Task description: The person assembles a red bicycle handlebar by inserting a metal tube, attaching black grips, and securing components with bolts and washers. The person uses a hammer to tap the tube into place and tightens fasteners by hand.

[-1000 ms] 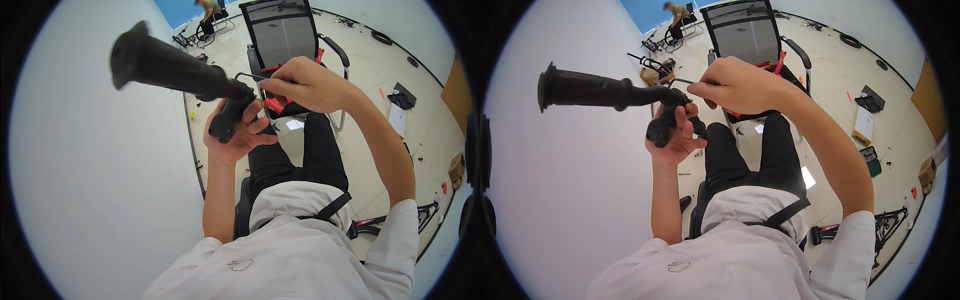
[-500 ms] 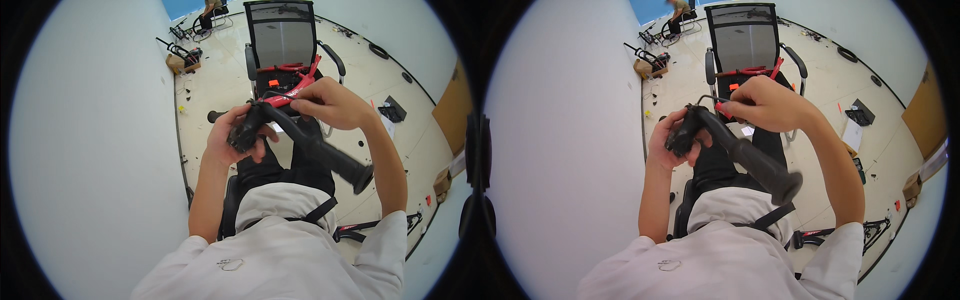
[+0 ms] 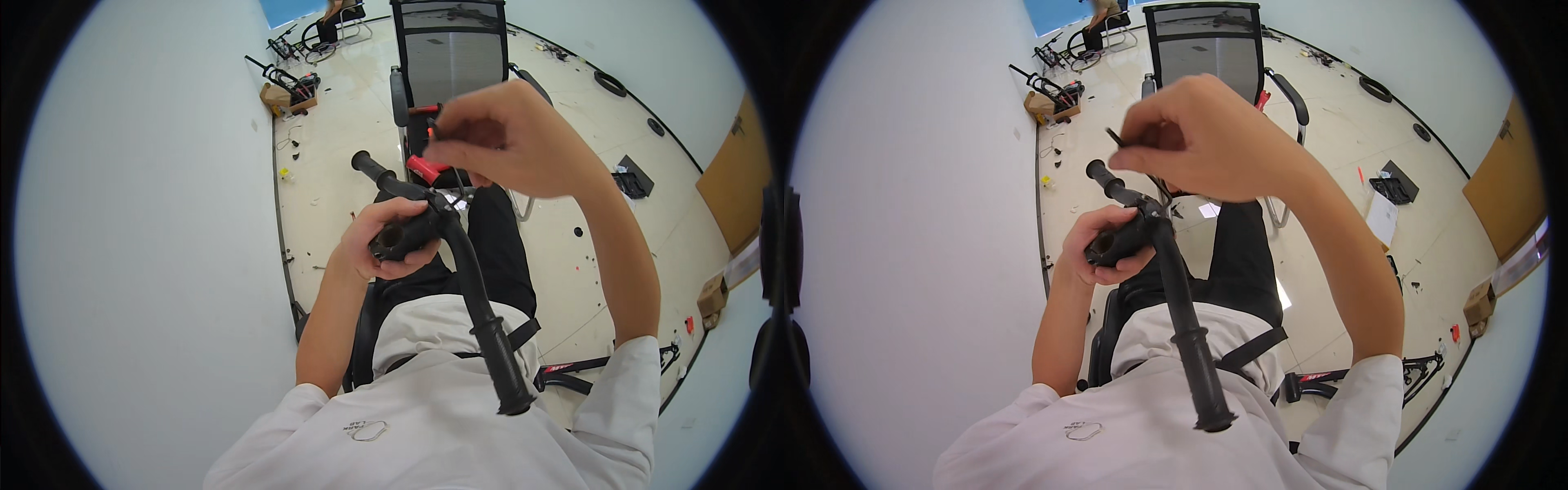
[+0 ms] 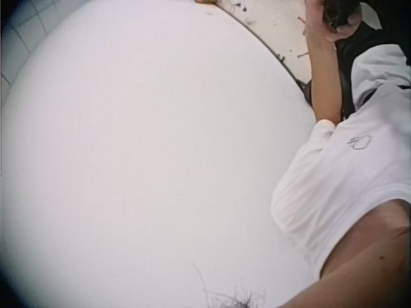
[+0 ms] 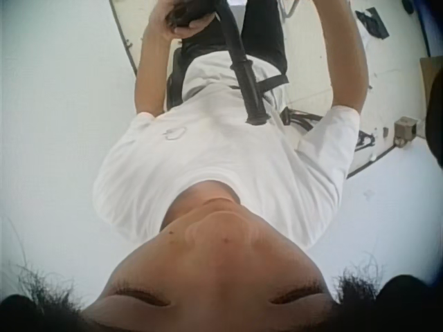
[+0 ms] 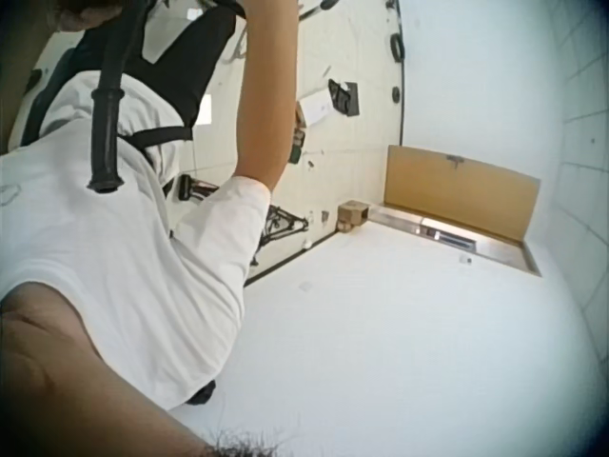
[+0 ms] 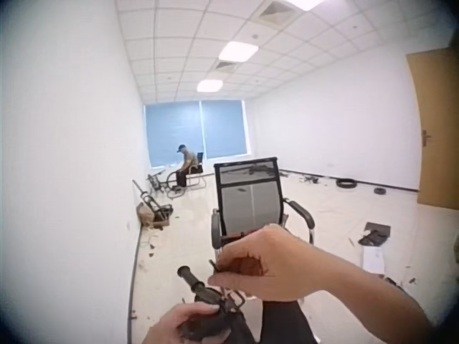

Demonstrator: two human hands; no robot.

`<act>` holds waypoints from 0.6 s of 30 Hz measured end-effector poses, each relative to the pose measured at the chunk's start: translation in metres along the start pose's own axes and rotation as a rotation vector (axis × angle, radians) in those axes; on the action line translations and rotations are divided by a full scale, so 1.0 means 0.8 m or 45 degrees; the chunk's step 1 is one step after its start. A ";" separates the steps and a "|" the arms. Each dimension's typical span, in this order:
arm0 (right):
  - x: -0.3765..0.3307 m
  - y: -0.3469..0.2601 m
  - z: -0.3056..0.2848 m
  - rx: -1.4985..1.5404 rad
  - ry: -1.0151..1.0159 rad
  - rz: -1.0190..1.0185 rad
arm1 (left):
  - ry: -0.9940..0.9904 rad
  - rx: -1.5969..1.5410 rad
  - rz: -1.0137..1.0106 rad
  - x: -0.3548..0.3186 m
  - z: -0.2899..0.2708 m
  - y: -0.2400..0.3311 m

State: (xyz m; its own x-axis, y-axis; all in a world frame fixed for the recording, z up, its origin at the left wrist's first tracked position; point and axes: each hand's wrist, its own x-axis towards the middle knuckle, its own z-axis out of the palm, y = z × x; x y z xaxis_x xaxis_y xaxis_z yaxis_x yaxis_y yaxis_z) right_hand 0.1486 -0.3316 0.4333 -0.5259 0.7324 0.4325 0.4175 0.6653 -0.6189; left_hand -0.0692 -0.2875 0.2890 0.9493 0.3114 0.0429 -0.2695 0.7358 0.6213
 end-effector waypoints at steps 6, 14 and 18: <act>0.042 0.067 0.018 0.126 -0.107 0.060 | -0.063 -0.149 -0.110 0.005 -0.001 -0.007; -0.006 0.139 0.061 0.107 -0.057 0.185 | -0.078 -0.225 -0.140 -0.001 -0.014 -0.009; -0.044 0.136 0.064 0.067 -0.063 0.157 | -0.122 -0.297 -0.062 -0.012 -0.008 0.006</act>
State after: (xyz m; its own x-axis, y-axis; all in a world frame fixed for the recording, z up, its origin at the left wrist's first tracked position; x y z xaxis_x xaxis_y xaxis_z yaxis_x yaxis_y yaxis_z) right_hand 0.1750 -0.2922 0.3171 -0.5097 0.7991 0.3188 0.4427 0.5614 -0.6992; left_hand -0.0807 -0.2833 0.2867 0.9702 0.2218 0.0982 -0.2423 0.8709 0.4276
